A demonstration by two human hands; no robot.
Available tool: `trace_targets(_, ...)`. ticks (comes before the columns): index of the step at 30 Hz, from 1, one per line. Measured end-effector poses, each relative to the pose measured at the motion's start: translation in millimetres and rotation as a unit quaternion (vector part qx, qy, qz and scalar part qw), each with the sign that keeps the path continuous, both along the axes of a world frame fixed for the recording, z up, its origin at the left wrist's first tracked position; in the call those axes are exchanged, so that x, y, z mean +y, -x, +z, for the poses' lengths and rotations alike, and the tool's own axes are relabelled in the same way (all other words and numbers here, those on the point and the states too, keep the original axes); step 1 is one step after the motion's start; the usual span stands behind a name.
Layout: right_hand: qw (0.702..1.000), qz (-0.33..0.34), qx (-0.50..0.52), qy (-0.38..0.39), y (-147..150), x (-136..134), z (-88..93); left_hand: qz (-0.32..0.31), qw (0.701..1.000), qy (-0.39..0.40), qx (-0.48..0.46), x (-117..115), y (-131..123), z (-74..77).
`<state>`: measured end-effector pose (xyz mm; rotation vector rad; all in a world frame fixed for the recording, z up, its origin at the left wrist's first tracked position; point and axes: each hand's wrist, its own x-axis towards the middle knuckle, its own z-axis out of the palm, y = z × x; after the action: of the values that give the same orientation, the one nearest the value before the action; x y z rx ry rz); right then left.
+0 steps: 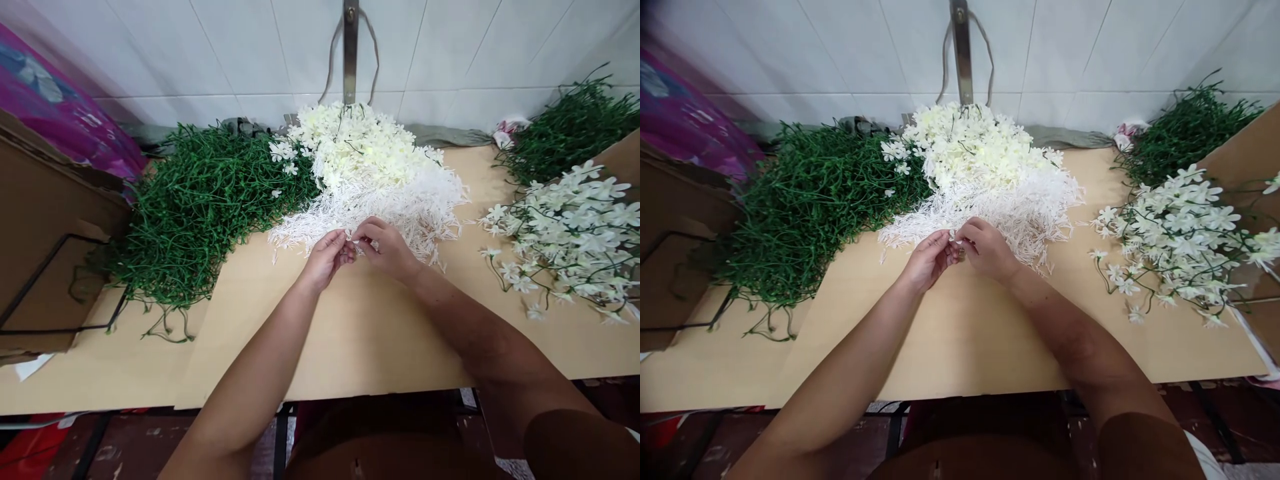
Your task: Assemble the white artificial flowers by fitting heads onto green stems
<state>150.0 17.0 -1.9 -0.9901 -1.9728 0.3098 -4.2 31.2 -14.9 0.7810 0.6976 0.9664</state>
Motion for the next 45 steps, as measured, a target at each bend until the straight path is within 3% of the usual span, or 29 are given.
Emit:
trace_targets(5, 0.995, 0.005, 0.058, 0.079, -2, 0, 4.1, 0.005, 1.000, -0.007, 0.016, -1, -1, 2.7)
trace_targets(11, 0.980, -0.039, 0.116, 0.157, -7, -1, 17.0, 0.029, 0.999, -0.029, 0.024, -1, -4, 1.2)
trace_targets(21, 0.969, -0.088, 0.070, 0.219, 8, -12, 19.8, 0.097, 0.986, -0.079, 0.112, -2, -6, 0.7)
trace_targets(30, 0.972, -0.153, 0.038, 0.172, 9, -11, 13.1, 0.106, 0.967, -0.138, 0.189, -5, -7, -1.7)
trace_targets(45, 0.984, -0.153, -0.066, 0.063, 13, -10, -2.9, 0.100, 0.942, -0.201, 0.248, -5, -6, -9.8)
